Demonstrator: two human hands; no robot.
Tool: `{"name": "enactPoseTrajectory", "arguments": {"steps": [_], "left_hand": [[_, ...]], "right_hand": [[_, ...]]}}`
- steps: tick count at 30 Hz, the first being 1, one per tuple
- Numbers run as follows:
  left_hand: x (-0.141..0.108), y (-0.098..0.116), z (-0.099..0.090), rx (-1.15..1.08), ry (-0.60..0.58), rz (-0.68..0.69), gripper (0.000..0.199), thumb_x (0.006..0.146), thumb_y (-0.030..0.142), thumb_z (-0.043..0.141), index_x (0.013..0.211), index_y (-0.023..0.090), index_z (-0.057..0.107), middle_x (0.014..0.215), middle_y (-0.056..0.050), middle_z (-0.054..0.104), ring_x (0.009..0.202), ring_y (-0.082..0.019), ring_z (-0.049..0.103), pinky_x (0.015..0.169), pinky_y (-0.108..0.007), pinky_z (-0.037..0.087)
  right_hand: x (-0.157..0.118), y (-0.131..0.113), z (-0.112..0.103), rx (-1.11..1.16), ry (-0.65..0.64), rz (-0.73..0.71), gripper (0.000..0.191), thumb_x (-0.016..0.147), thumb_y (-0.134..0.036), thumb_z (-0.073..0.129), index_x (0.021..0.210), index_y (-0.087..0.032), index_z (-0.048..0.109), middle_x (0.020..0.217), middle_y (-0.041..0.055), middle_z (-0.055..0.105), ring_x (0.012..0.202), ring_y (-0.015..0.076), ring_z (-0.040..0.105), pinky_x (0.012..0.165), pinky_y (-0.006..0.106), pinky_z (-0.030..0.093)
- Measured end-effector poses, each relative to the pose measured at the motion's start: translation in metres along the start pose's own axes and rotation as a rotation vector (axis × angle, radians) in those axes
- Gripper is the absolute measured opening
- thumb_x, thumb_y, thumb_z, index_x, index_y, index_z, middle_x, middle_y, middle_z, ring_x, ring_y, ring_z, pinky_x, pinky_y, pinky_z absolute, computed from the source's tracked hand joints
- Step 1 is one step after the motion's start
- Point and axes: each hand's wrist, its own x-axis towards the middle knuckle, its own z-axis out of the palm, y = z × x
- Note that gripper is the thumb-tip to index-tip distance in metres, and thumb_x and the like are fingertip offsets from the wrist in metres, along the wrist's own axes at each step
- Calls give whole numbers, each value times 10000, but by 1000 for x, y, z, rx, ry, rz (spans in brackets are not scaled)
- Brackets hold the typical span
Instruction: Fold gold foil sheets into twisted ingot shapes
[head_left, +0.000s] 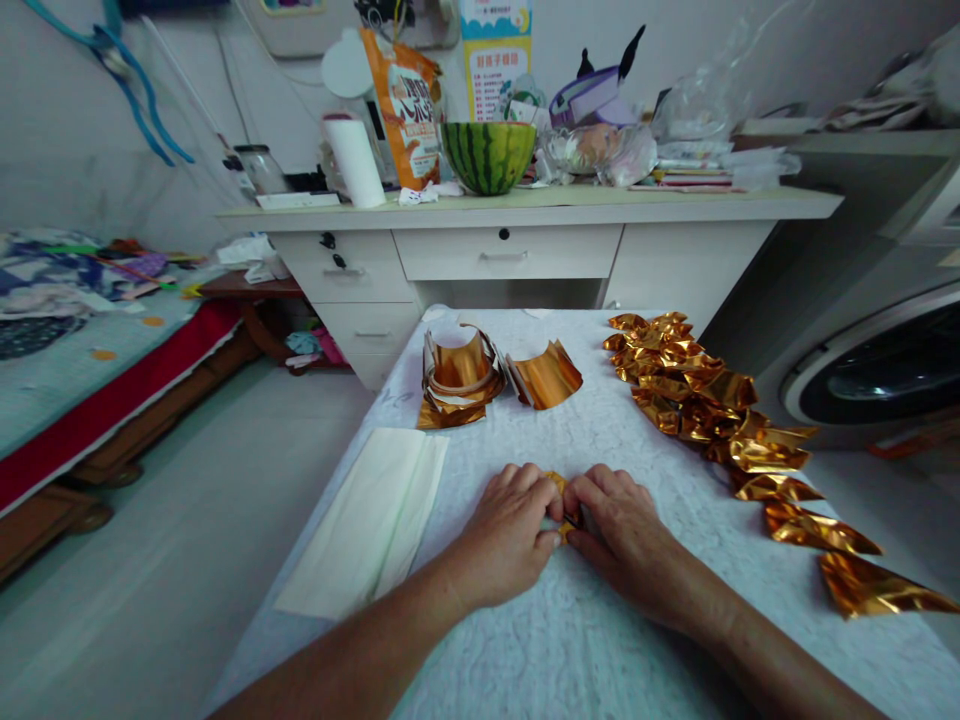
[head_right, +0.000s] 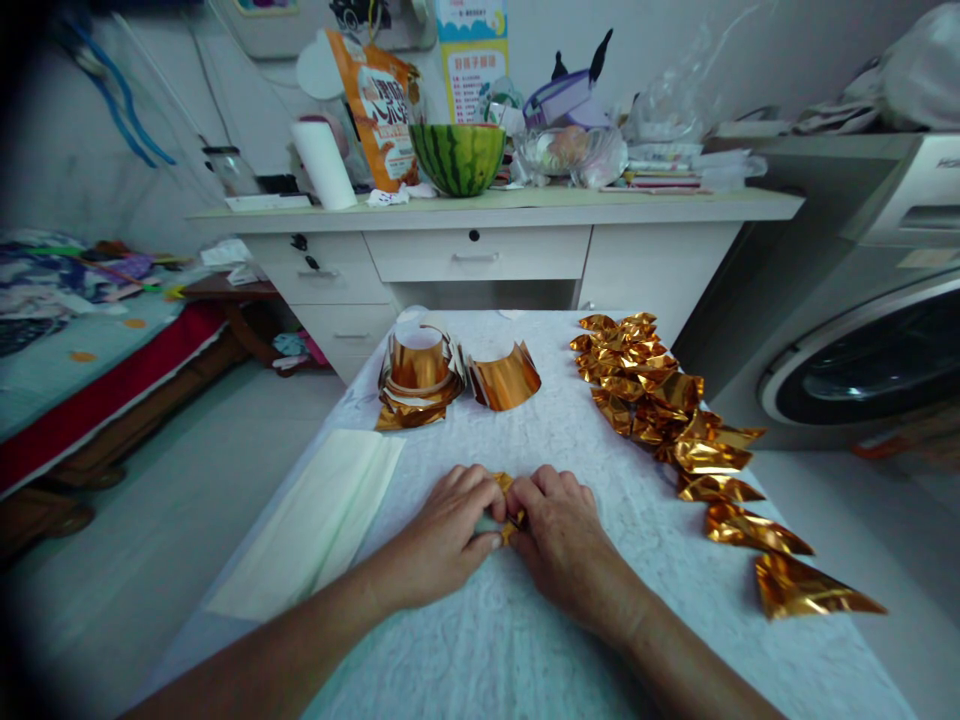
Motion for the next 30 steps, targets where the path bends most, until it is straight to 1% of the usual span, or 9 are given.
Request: {"name": "enactPoseTrajectory", "arguments": {"steps": [4, 7, 12, 15, 18, 21, 26, 30], "left_hand": [[0, -1, -1, -1, -6, 3, 174, 790, 102, 542, 897, 226, 484, 1011, -6, 509, 1002, -210, 432, 881, -351, 362], [0, -1, -1, -4, -9, 7, 178, 783, 100, 542, 897, 224, 485, 1012, -8, 506, 1001, -210, 431, 889, -351, 358], [-1, -3, -1, -12, -15, 7, 199, 757, 81, 521, 893, 224, 490, 1005, -9, 506, 998, -209, 432, 875, -344, 361], [-1, -3, -4, -31, -24, 17, 233, 730, 58, 505, 891, 226, 496, 1002, -9, 512, 1006, -208, 434, 871, -339, 365], [-1, -4, -6, -60, -17, 30, 246, 705, 61, 522, 884, 228, 495, 994, -6, 517, 998, -206, 444, 865, -335, 372], [0, -5, -7, -98, 13, 40, 264, 685, 64, 557, 880, 229, 492, 971, 1, 526, 980, -201, 461, 864, -332, 379], [1, -7, -9, -240, 64, 38, 251, 690, 38, 580, 849, 216, 500, 964, 3, 525, 951, -172, 509, 857, -300, 411], [3, -10, -13, -313, 180, 16, 175, 752, 39, 529, 820, 200, 509, 915, 2, 514, 844, -143, 525, 765, -265, 435]], "right_hand": [[-1, -4, -5, -2, -30, 4, 249, 778, -34, 532, 925, -231, 567, 966, 47, 534, 892, 218, 453, 765, 360, 333], [-2, -5, -7, -3, -46, -9, 249, 790, -22, 505, 927, -225, 555, 959, 49, 531, 887, 215, 451, 772, 363, 340], [-4, -2, -8, 16, -16, -66, 233, 804, -13, 458, 911, -207, 527, 939, 52, 533, 873, 210, 448, 769, 364, 348], [-6, 0, -11, 34, -17, -129, 235, 773, -22, 497, 915, -208, 527, 942, 50, 533, 881, 212, 449, 773, 364, 350], [-8, -2, -13, 39, -22, -160, 202, 768, -89, 571, 923, -215, 545, 972, 51, 539, 902, 221, 455, 783, 369, 353], [-7, -3, -13, 29, -21, -154, 157, 781, -140, 611, 912, -217, 571, 954, 49, 551, 892, 224, 468, 777, 369, 360], [-4, 0, -12, 62, -41, -174, 122, 813, -130, 616, 904, -207, 588, 916, 50, 585, 861, 212, 501, 765, 356, 386], [-3, 0, -14, 90, -33, -175, 103, 869, -104, 545, 853, -200, 580, 909, 54, 595, 870, 212, 518, 766, 353, 401]]}}
